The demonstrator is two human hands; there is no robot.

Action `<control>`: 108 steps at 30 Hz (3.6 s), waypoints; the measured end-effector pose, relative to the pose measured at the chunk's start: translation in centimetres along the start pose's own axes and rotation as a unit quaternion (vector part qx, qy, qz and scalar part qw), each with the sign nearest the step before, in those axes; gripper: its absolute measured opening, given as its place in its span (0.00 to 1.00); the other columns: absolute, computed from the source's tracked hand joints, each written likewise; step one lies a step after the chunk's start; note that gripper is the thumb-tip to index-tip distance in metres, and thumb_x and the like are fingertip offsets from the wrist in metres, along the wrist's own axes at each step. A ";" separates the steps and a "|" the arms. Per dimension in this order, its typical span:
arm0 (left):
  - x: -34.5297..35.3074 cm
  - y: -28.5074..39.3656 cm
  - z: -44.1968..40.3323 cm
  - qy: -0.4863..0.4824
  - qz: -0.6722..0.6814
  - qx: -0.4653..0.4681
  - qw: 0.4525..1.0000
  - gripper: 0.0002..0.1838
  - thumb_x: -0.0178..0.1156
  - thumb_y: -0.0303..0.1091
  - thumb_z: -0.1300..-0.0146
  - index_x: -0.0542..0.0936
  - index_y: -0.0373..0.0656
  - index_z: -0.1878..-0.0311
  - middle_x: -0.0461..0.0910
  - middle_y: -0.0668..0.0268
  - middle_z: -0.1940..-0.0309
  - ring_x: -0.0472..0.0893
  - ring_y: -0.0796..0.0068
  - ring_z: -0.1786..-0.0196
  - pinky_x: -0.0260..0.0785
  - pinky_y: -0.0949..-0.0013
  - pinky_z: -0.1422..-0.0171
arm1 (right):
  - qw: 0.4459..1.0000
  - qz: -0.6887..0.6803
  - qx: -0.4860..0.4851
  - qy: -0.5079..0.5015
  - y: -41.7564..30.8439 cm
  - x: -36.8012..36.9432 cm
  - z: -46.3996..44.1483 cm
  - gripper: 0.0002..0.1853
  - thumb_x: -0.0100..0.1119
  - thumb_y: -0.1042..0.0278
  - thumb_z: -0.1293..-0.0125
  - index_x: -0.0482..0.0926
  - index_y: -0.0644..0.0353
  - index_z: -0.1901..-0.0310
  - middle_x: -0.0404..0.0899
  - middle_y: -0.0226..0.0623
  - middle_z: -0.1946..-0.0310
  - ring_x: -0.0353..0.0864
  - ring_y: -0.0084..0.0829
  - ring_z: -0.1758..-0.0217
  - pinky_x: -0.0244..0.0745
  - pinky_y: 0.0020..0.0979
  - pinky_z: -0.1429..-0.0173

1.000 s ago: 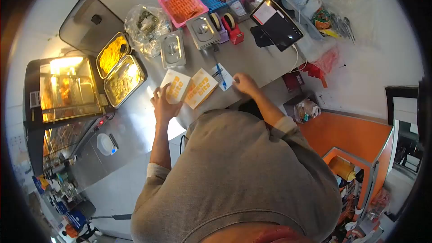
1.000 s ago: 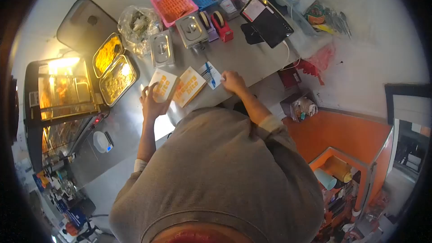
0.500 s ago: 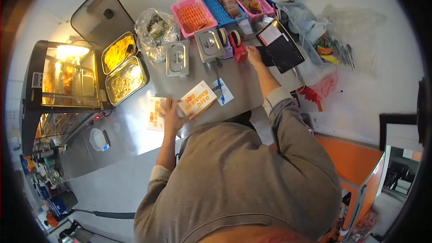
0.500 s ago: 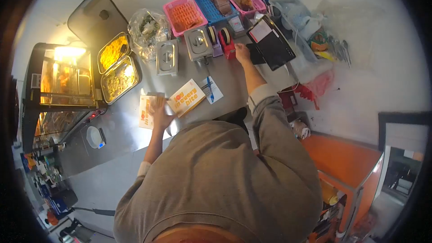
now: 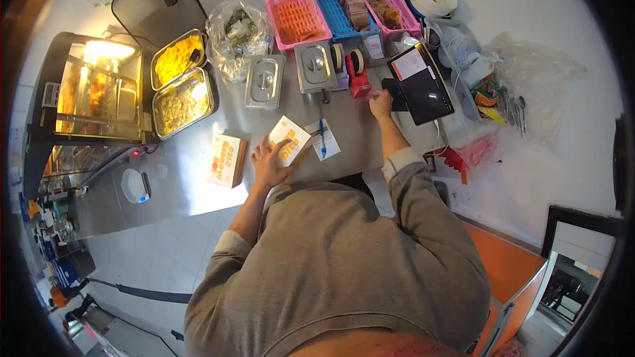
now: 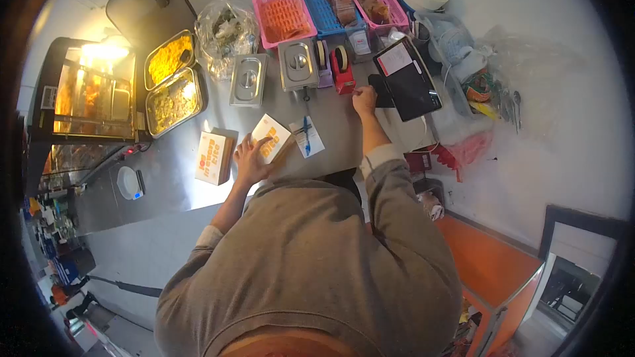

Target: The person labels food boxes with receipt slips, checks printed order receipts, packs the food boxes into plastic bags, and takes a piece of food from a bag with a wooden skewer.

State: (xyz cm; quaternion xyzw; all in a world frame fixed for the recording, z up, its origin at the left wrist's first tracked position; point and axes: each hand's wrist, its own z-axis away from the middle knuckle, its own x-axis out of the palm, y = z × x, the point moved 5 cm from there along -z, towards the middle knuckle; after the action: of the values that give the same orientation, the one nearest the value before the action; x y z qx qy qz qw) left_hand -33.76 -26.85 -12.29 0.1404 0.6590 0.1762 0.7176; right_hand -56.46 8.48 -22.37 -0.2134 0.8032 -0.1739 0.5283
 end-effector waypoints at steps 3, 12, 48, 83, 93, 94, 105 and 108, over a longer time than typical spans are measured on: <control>-1.7 1.2 1.0 0.012 0.024 -0.037 0.999 0.41 0.73 0.45 0.62 0.73 0.74 0.37 0.57 0.50 0.32 0.64 0.48 0.38 0.53 0.42 0.34 | 0.972 0.007 0.226 -0.056 1.4 0.5 1.8 0.05 0.60 0.73 0.49 0.85 0.62 0.73 0.83 0.50 0.69 0.82 0.53 0.65 0.78 0.42 0.55; -5.0 3.2 1.9 0.107 -0.037 -0.134 0.985 0.40 0.74 0.42 0.60 0.72 0.74 0.38 0.59 0.48 0.33 0.62 0.43 0.35 0.54 0.37 0.39 | 0.754 -0.424 0.211 -0.455 -24.0 -2.1 13.0 0.15 0.64 0.57 0.37 0.80 0.60 0.72 0.74 0.28 0.83 0.69 0.18 0.86 0.59 0.24 0.84; 3.2 -9.0 1.5 -0.109 0.426 -0.243 0.864 0.28 0.61 0.53 0.35 0.76 0.39 0.43 0.84 0.62 0.58 0.83 0.73 0.57 0.76 0.67 0.51 | 0.826 -0.460 0.212 -0.248 -17.1 -7.1 10.7 0.12 0.69 0.67 0.41 0.82 0.63 0.58 0.84 0.36 0.66 0.82 0.23 0.62 0.77 0.31 0.59; 0.3 3.7 1.7 -0.006 -0.047 0.028 0.998 0.29 0.58 0.56 0.37 0.70 0.66 0.33 0.55 0.72 0.25 0.49 0.52 0.23 0.23 0.23 0.30 | 0.989 0.085 0.088 -0.084 1.1 0.5 0.3 0.07 0.63 0.70 0.46 0.84 0.65 0.68 0.83 0.49 0.67 0.83 0.47 0.61 0.75 0.38 0.49; 0.7 3.1 1.9 0.029 -0.055 0.040 0.997 0.28 0.58 0.58 0.38 0.72 0.65 0.36 0.57 0.74 0.26 0.52 0.55 0.24 0.21 0.24 0.30 | 0.851 -0.306 0.164 -0.393 -20.8 3.0 8.3 0.19 0.65 0.56 0.43 0.84 0.67 0.60 0.85 0.47 0.68 0.84 0.37 0.70 0.77 0.36 0.60; 0.7 3.1 1.9 0.031 -0.063 0.039 0.997 0.28 0.58 0.58 0.39 0.73 0.65 0.36 0.56 0.74 0.26 0.52 0.55 0.24 0.22 0.23 0.31 | 0.878 -0.234 0.085 -0.409 -23.8 2.0 7.6 0.21 0.66 0.55 0.42 0.83 0.70 0.59 0.84 0.53 0.67 0.84 0.38 0.72 0.78 0.39 0.63; -0.9 3.2 0.2 -0.001 -0.097 0.077 0.992 0.33 0.63 0.64 0.47 0.74 0.63 0.39 0.63 0.73 0.34 0.59 0.59 0.29 0.29 0.18 0.34 | 0.872 -0.097 0.133 -0.462 -19.8 -2.1 6.8 0.25 0.63 0.41 0.42 0.85 0.61 0.67 0.84 0.49 0.67 0.84 0.45 0.64 0.77 0.42 0.59; -0.4 3.4 1.2 0.014 -0.114 0.092 0.989 0.35 0.63 0.64 0.47 0.72 0.63 0.36 0.62 0.72 0.33 0.58 0.60 0.29 0.30 0.18 0.34 | 0.912 -0.118 0.107 -0.377 -19.5 -2.5 6.9 0.24 0.67 0.42 0.45 0.82 0.60 0.63 0.82 0.48 0.62 0.83 0.46 0.59 0.76 0.42 0.54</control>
State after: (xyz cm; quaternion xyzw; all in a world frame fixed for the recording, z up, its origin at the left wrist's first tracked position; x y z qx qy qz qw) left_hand -32.82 -23.90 -10.31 0.1276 0.6940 0.0338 0.7078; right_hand -46.11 -7.12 -13.24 -0.2987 0.4901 -0.2265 0.7870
